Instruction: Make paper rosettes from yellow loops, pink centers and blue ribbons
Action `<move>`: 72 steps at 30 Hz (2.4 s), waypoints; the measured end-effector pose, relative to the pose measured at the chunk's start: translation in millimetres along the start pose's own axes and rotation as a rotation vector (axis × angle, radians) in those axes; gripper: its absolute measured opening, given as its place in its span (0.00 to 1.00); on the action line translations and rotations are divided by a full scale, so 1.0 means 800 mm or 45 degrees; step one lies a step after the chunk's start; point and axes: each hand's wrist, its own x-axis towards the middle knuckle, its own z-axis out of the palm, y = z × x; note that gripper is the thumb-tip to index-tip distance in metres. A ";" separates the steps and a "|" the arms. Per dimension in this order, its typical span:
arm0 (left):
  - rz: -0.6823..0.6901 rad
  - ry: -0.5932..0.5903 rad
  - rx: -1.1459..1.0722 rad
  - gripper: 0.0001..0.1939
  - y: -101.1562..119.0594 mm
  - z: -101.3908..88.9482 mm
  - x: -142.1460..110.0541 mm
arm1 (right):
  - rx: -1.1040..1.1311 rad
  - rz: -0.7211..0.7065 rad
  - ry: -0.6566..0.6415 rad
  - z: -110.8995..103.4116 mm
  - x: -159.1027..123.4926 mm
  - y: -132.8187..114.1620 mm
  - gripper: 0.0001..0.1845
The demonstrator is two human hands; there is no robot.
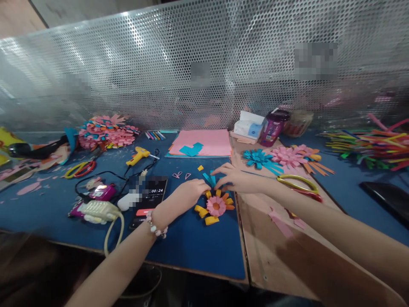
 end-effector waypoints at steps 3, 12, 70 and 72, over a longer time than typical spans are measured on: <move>0.007 0.002 0.018 0.16 0.001 0.000 0.000 | 0.007 0.005 -0.017 -0.003 0.000 -0.002 0.10; 0.006 0.016 0.030 0.14 0.005 0.002 0.004 | 0.026 -0.012 -0.005 0.000 0.001 -0.002 0.10; -0.121 -0.120 -0.212 0.10 0.012 -0.033 -0.019 | -0.004 0.195 0.705 0.059 -0.077 -0.104 0.13; -0.123 -0.123 -0.212 0.10 0.012 -0.031 -0.019 | 0.007 0.206 0.700 0.059 -0.077 -0.104 0.13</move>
